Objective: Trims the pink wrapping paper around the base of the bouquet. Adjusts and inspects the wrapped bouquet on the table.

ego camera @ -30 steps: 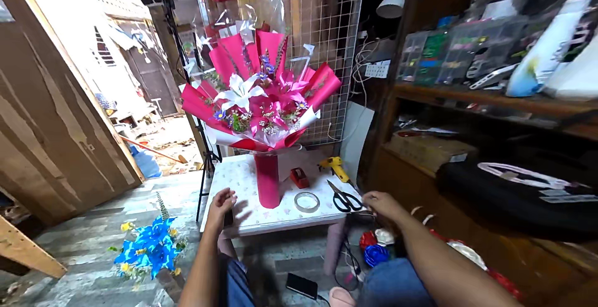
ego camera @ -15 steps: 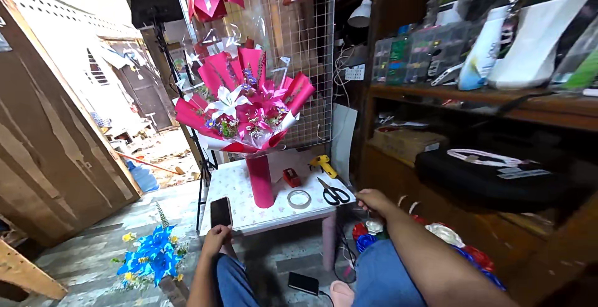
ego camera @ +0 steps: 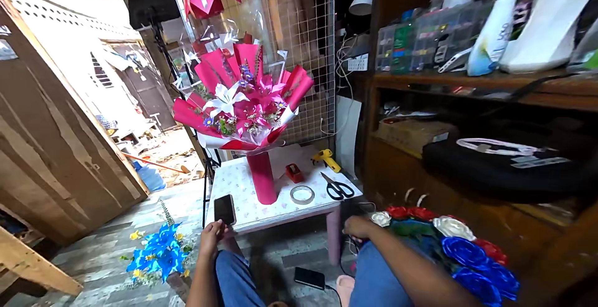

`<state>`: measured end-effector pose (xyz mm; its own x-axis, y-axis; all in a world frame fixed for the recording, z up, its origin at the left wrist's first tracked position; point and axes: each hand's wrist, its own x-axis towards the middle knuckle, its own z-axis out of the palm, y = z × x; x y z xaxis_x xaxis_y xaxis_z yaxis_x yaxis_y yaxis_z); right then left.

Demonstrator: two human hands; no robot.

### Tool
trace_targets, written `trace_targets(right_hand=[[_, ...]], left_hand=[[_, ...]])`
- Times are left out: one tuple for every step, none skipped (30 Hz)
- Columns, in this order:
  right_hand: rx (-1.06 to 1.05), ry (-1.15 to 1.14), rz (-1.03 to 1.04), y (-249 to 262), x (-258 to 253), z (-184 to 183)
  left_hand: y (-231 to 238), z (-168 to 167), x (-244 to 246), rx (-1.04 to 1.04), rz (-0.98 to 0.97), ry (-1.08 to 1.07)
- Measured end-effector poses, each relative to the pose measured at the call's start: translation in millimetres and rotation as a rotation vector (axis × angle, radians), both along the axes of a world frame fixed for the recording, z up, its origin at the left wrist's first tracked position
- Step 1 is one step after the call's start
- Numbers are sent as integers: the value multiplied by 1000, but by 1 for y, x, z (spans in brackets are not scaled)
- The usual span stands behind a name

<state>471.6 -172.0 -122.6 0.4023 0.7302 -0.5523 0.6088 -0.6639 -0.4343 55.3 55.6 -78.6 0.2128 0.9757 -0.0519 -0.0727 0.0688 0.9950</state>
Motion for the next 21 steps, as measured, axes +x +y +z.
trace_targets(right_hand=[[-23,-18,53,2,-5,-3],[-28,-22,88,3,-10,-4],[-13,-14,108,4,-16,-5],[-3,12,124,5,-22,-2],[19,26,141,7,-25,-5],[35,39,157,8,-25,-8],[45,51,166,10,-23,-11],[41,57,167,11,-21,-13],[35,59,158,12,-19,-12],[31,61,147,12,-18,-10],[15,69,136,11,-18,-5],[4,83,122,9,-19,2],[4,93,108,6,-20,5],[1,108,95,4,-20,8],[4,115,85,2,-20,8],[2,121,75,1,-19,7],[-16,127,75,1,-17,5],[-30,123,83,1,-14,1],[-43,124,89,1,-12,-1],[-51,126,91,1,-12,0],[-59,126,88,1,-13,3]], left_hand=[[1,0,3,4,-12,26],[3,1,7,16,-37,60],[6,5,13,40,-74,94],[10,11,20,79,-115,119],[14,21,30,133,-161,138],[17,35,44,194,-202,159],[20,52,59,244,-241,180],[24,70,74,279,-271,193],[28,88,88,303,-294,204],[35,102,102,321,-305,207],[42,114,115,338,-310,206],[48,122,125,349,-308,195],[54,127,133,355,-301,172],[59,127,139,368,-292,144],[63,126,144,385,-283,115],[66,125,147,407,-275,86],[68,123,151,432,-270,58],[69,122,154,449,-267,31],[69,121,156,457,-265,-8],[68,120,157,460,-261,-51],[68,119,158,470,-255,-92]])
